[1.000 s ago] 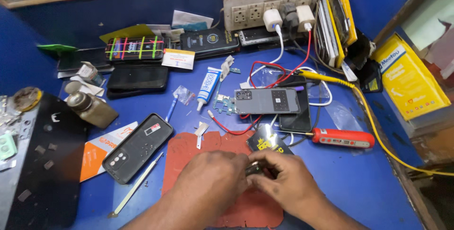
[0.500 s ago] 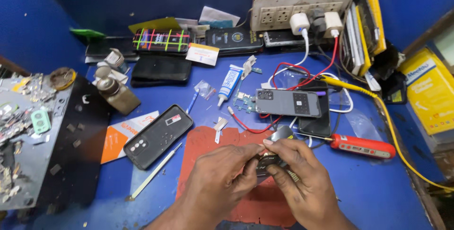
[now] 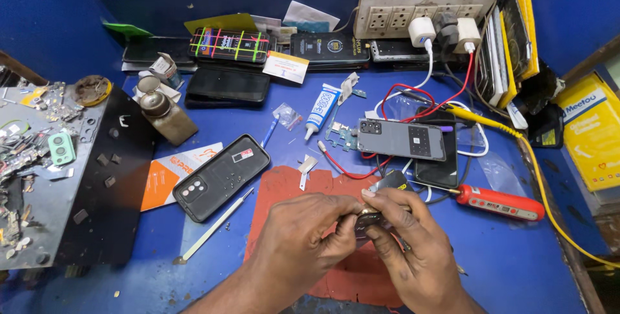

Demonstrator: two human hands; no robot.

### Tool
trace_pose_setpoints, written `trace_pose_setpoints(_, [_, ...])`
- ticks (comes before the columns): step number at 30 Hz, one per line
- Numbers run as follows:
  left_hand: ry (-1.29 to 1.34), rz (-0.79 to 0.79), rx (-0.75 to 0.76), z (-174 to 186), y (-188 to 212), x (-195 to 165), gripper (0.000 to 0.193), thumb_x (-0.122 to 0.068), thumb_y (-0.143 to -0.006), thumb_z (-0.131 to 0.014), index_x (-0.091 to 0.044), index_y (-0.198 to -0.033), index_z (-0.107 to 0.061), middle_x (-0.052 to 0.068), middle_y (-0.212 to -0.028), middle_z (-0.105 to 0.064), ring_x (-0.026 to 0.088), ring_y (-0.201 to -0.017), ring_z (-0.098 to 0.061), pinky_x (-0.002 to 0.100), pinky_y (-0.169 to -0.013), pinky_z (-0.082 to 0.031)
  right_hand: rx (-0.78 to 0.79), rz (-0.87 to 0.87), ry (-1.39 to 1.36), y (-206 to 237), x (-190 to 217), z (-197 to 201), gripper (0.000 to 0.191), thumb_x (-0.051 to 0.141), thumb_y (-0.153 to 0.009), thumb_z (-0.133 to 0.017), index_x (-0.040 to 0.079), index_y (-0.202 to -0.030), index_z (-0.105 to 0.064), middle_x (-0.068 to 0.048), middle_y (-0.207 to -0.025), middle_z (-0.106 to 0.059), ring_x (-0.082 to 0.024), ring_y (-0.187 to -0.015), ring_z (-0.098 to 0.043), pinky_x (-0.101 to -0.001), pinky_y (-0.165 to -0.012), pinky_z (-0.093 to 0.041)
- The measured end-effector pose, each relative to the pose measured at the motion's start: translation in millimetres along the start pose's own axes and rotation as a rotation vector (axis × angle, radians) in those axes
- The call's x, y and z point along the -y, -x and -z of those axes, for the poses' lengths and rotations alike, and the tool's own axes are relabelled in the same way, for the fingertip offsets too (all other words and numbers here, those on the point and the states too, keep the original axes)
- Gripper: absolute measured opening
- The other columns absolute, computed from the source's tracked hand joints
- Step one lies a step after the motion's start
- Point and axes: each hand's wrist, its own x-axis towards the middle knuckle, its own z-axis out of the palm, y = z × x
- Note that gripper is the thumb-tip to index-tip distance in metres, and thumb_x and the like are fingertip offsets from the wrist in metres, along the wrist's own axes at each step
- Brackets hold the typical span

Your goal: The person repairs a smartphone at a cluttered workbench. They pry open the phone's back cover, work on the internal battery and components with a pry tool and screwdriver, briefly power the phone on to test the screen, then continue prying and separating the frame and display assembly by hand.

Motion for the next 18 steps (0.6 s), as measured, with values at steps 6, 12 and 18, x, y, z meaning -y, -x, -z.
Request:
trace_pose_setpoints(6, [0.056,0.009,-0.003,0.1,0.7,-1.7,0.020,-0.005,-0.090,-0.074,-0.005,-0.109,-0.069,0.009,-0.091,-0.074,0.025,-0.082,-0.075,0.033,-0.072,-0.060,-0.011,-0.040,-0.021,0.2,-0.6,-2.0,0.047,-0.003,-0.090,-0.068,0.007,-0.135,-0.062,-0.012,-0.126,-0.062,-0.017,-0.099,-0.071,-0.0271,-0.082,-0.060])
trace_pose_setpoints(12, [0.036,0.014,-0.022,0.4,5.0,-0.9,0.020,-0.005,-0.089,-0.074,-0.006,-0.108,-0.070,0.008,-0.087,-0.073,0.024,-0.078,-0.075,0.034,-0.069,-0.059,-0.005,-0.056,-0.009,2.3,-2.5,-3.9,0.046,-0.003,-0.089,-0.069,0.009,-0.134,-0.064,-0.011,-0.124,-0.062,-0.016,-0.096,-0.070,-0.0261,-0.080,-0.060])
trace_pose_setpoints(18, [0.009,0.034,-0.010,-2.6,5.3,-1.6,0.018,-0.006,-0.088,-0.075,-0.007,-0.106,-0.071,0.007,-0.083,-0.073,0.023,-0.074,-0.074,0.033,-0.066,-0.058,-0.015,-0.015,0.027,3.1,-3.0,-3.1,0.047,-0.004,-0.088,-0.070,0.009,-0.133,-0.065,-0.010,-0.121,-0.062,-0.016,-0.096,-0.070,-0.0270,-0.080,-0.060])
